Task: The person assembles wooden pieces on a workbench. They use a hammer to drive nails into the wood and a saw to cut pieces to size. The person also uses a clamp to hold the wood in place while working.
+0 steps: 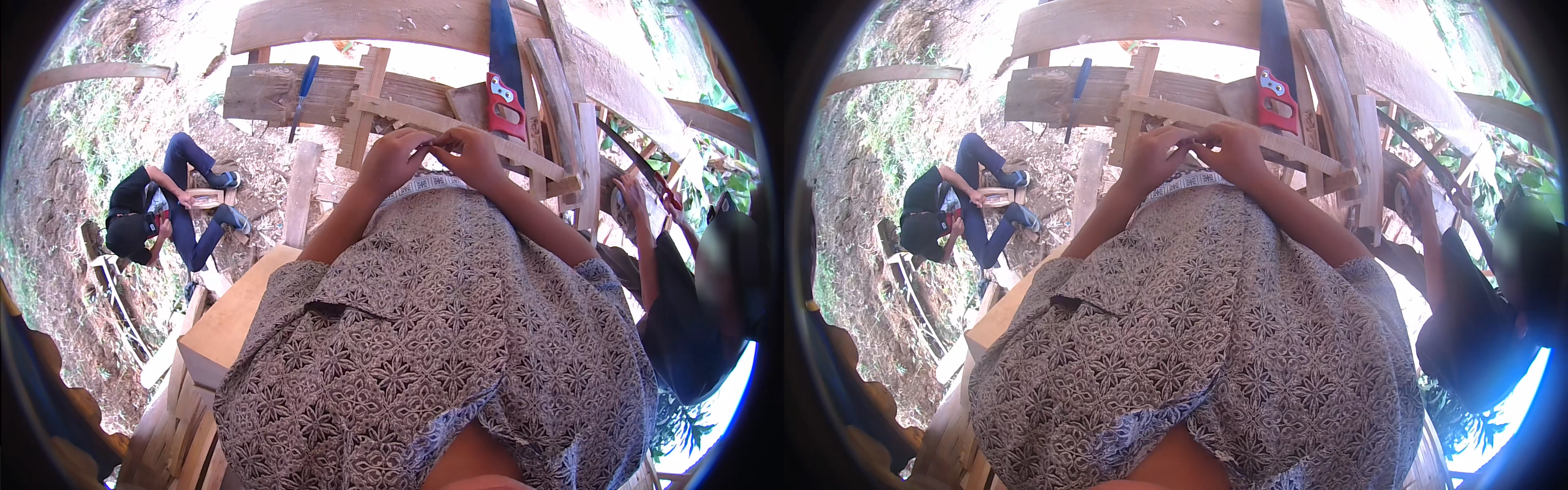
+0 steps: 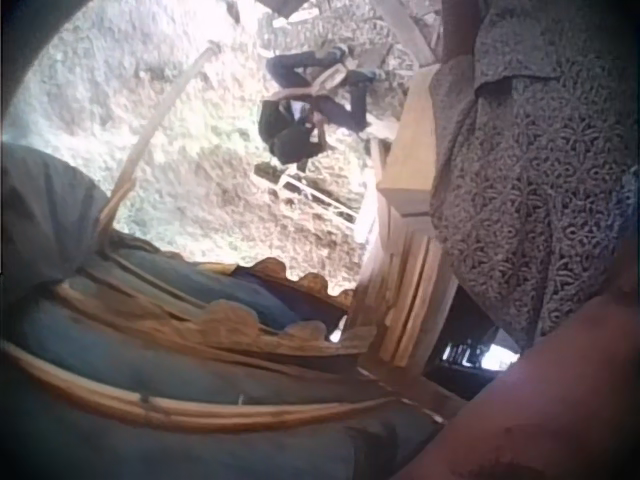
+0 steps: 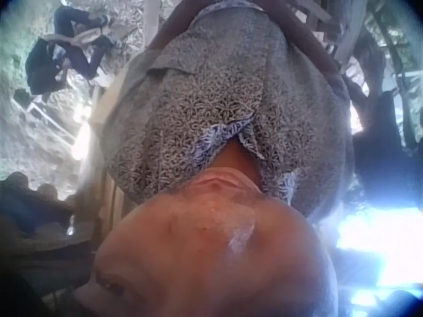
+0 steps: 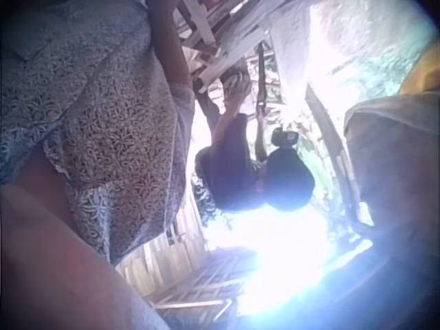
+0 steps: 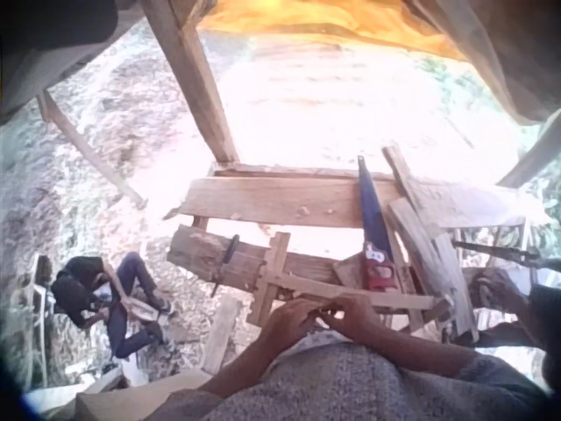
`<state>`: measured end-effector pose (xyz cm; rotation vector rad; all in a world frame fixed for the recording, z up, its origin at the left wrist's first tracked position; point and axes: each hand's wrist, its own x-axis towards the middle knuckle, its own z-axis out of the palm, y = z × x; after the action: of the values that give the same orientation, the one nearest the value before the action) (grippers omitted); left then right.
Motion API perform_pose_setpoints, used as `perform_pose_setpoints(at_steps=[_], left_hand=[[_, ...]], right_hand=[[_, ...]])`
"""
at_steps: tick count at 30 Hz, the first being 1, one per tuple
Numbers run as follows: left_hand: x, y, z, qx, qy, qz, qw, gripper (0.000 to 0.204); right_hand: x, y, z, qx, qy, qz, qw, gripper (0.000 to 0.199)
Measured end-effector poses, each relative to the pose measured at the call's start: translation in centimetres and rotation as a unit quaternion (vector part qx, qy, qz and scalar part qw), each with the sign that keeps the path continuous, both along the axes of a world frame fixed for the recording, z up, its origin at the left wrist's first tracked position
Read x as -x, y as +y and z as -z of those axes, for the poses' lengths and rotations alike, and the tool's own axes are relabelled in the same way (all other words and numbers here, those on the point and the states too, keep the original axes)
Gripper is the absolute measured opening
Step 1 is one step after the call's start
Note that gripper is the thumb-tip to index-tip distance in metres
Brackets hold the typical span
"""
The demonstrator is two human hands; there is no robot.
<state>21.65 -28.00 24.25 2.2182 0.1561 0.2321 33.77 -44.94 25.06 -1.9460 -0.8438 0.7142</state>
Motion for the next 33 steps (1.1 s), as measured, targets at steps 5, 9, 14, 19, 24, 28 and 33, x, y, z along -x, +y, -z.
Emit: perform_pose_setpoints(at_steps=[5, 9, 14, 19, 24, 28, 33], left_hand=[[1.1, 0.1, 1.3, 0.107, 0.009, -0.090, 0.990, 0.012], [1.7, 0.4, 1.4, 0.054, 0.013, -0.067, 0.996, 0.022], [2.4, 4.9, 5.6, -0.128, 0.077, -0.256, 0.955, 0.062], [4.2, 7.6, 8.9, -0.138, 0.327, -0.294, 0.888, 0.086], [4.0, 8.6, 10.0, -0.101, 0.324, -0.270, 0.901, 0.084], [4.1, 7.9, 9.6, -0.111, 0.298, -0.300, 0.899, 0.083], [4.2, 7.8, 9.4, -0.138, 0.292, -0.292, 0.900, 0.080]], right_hand=[[0.2, 1.4, 0.1, -0.036, 0.013, 0.003, 0.999, 0.020], [0.2, 0.9, 1.0, -0.048, 0.023, -0.003, 0.999, 0.020], [-0.7, -0.5, 3.6, -0.086, -0.025, 0.084, 0.992, 0.021], [-3.3, -4.5, 6.4, 0.026, 0.044, 0.160, 0.986, 0.027], [-3.8, -7.9, 11.6, 0.008, 0.057, 0.160, 0.985, 0.030], [-3.8, -7.6, 11.2, 0.021, 0.067, 0.162, 0.984, 0.031], [-4.1, -7.1, 10.1, 0.049, 0.092, 0.153, 0.983, 0.030]])
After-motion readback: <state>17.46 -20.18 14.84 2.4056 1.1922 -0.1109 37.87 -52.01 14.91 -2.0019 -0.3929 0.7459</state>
